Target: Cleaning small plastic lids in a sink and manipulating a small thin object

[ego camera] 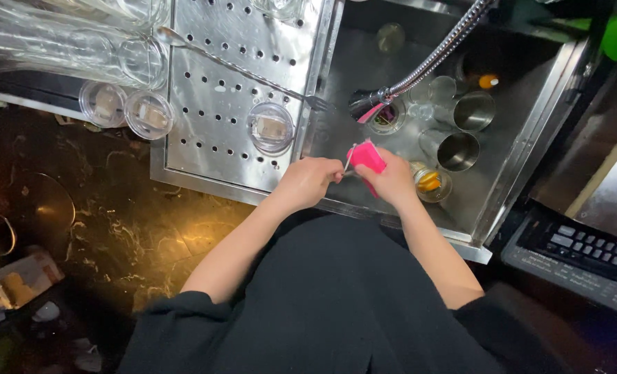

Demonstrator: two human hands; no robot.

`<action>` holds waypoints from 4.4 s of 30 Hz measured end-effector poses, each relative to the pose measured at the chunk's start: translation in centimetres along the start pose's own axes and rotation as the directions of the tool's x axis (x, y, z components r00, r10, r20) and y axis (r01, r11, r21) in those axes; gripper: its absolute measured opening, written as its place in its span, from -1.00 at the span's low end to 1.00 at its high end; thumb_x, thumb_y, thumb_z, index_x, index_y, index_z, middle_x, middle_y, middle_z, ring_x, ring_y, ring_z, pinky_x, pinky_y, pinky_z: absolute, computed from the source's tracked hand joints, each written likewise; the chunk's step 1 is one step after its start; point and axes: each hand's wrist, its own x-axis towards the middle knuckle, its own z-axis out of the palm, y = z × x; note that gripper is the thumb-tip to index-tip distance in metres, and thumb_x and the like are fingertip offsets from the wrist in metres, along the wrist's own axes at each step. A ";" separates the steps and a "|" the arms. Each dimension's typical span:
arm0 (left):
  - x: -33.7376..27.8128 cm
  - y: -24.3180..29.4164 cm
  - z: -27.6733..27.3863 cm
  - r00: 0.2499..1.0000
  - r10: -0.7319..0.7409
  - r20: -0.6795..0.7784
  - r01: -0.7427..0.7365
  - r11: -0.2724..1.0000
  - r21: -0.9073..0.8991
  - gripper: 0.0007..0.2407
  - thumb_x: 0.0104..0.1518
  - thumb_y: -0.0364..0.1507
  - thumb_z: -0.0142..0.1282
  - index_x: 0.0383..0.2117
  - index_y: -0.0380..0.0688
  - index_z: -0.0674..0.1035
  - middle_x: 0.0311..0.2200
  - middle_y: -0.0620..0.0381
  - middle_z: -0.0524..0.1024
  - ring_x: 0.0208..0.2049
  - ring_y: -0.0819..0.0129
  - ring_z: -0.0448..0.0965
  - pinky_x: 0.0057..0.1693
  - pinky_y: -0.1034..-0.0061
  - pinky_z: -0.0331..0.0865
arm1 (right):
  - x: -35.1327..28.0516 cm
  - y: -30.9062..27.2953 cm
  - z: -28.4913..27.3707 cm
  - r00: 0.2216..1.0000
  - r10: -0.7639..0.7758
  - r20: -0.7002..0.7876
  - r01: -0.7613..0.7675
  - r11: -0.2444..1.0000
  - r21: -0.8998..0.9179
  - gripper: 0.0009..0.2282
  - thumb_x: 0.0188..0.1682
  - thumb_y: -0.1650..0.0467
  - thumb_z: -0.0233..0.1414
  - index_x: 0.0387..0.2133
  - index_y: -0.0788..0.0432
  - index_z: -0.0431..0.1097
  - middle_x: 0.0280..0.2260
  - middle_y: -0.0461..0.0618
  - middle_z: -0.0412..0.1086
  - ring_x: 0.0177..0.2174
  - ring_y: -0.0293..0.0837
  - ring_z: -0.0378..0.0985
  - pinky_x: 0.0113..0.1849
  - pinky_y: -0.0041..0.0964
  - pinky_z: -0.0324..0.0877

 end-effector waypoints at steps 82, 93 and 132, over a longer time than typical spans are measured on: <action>0.0 2.2 -2.5 0.972 -0.233 0.027 0.227 0.905 -0.359 -0.70 0.25 -0.25 -0.10 -0.55 -0.11 0.57 -0.53 -0.15 0.55 -0.30 -0.21 0.59 -0.17 0.09 0.44 | -4.4 -5.4 -11.7 0.727 -0.597 0.339 0.401 0.769 0.497 -0.41 -0.31 0.14 0.34 -0.02 0.21 0.49 0.34 0.24 0.14 0.26 0.27 0.22 0.21 0.22 0.03; -0.6 2.8 -5.1 0.950 -0.144 -0.277 0.018 0.912 -0.411 -0.76 0.24 -0.34 -0.01 -0.59 -0.14 0.49 -0.51 -0.12 0.45 -0.31 -0.10 0.54 -0.13 0.21 0.42 | -3.9 -4.9 -6.9 0.845 -0.448 0.293 0.326 0.865 0.382 -0.38 -0.31 0.31 0.41 0.06 0.04 0.32 -0.12 0.10 0.47 -0.07 0.06 0.53 0.00 -0.01 0.32; -4.4 -6.9 -0.3 0.811 -0.252 -0.528 0.138 0.959 -0.247 -0.91 0.29 -0.36 0.06 -0.27 0.09 0.64 -0.41 0.06 0.58 -0.26 -0.01 0.65 -0.11 0.19 0.54 | 1.3 -9.6 2.7 0.536 -0.843 0.044 0.767 0.465 -0.441 -0.41 -0.06 0.08 0.10 0.24 0.03 0.33 -0.03 -0.01 0.39 -0.07 0.02 0.51 -0.15 -0.09 0.40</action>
